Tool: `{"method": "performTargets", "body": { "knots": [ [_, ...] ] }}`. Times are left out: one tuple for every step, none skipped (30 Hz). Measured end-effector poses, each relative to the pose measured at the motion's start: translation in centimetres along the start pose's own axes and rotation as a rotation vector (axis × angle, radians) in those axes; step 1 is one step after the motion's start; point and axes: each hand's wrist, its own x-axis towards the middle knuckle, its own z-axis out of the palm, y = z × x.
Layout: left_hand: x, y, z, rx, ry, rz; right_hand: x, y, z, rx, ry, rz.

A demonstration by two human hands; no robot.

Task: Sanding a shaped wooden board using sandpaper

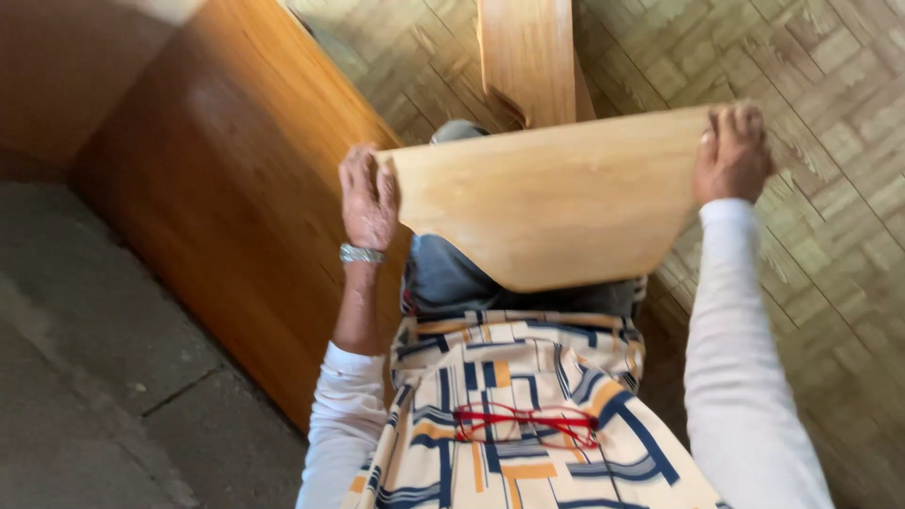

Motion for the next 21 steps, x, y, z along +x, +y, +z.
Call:
{"method": "performTargets", "body": {
  "knots": [
    [0.2,-0.2,0.3,-0.026,0.024,0.026,0.0,-3.0,-0.3,-0.083,0.006,-0.055],
    [0.3,-0.5,0.8,-0.052,0.048,0.052,0.0,-5.8,-0.6,-0.168,0.013,-0.109],
    [0.9,-0.7,0.7,-0.055,0.043,0.052,0.8,-11.2,-1.6,-0.171,0.01,-0.104],
    [1.4,-1.2,0.9,-0.11,0.052,0.05,1.6,-16.7,-2.6,-0.158,-0.014,-0.266],
    [0.9,-1.6,1.4,-0.168,0.042,0.033,1.5,-22.4,-3.9,-0.142,-0.059,-0.417],
    [1.0,-3.3,1.6,-0.174,0.017,0.021,1.0,-26.7,-2.6,-0.147,-0.083,-0.402],
    [1.3,-4.9,2.2,-0.31,0.004,-0.058,0.6,-31.0,-1.5,0.105,-0.031,-0.426],
    [1.6,-6.5,2.8,-0.444,-0.009,-0.14,0.1,-35.7,-0.5,0.357,0.027,-0.441],
    [1.3,-5.9,2.8,-0.456,-0.034,-0.148,-0.6,-37.2,-0.5,0.343,0.014,-0.421],
    [1.0,-5.4,2.6,-0.571,-0.041,-0.197,-1.2,-38.8,-0.4,0.388,-0.058,-0.452],
    [1.1,-5.0,2.3,-0.683,-0.037,-0.245,-1.3,-40.6,-0.2,0.437,-0.125,-0.493],
    [1.1,-4.6,2.3,-0.692,-0.05,-0.252,-0.8,-39.9,0.5,0.427,-0.133,-0.482],
    [0.9,-4.2,2.1,-0.61,0.007,-0.35,-0.4,-39.4,1.2,0.452,-0.203,-0.492],
    [0.8,-3.9,1.8,-0.524,0.063,-0.446,0.1,-38.9,1.8,0.477,-0.273,-0.502],
    [1.0,-2.9,1.5,-0.522,0.071,-0.454,1.0,-37.0,1.0,0.481,-0.281,-0.51],
    [1.4,-2.0,1.2,-0.452,-0.02,-0.438,2.1,-35.2,0.3,0.398,-0.226,-0.501],
    [1.5,-1.3,0.3,-0.377,-0.098,-0.425,3.2,-33.9,-0.3,0.324,-0.17,-0.503],
    [1.7,-1.3,0.5,-0.371,-0.079,-0.438,2.4,-32.6,0.0,0.337,-0.176,-0.522],
    [1.9,-1.3,0.4,-0.436,-0.091,-0.497,1.7,-31.4,0.3,0.329,-0.174,-0.481],
    [2.1,-1.2,0.4,-0.503,-0.101,-0.556,1.0,-30.1,0.6,0.321,-0.172,-0.44],
    [1.9,-2.0,0.7,-0.495,-0.087,-0.564,0.9,-31.1,1.0,0.333,-0.176,-0.452]
  ]
}}
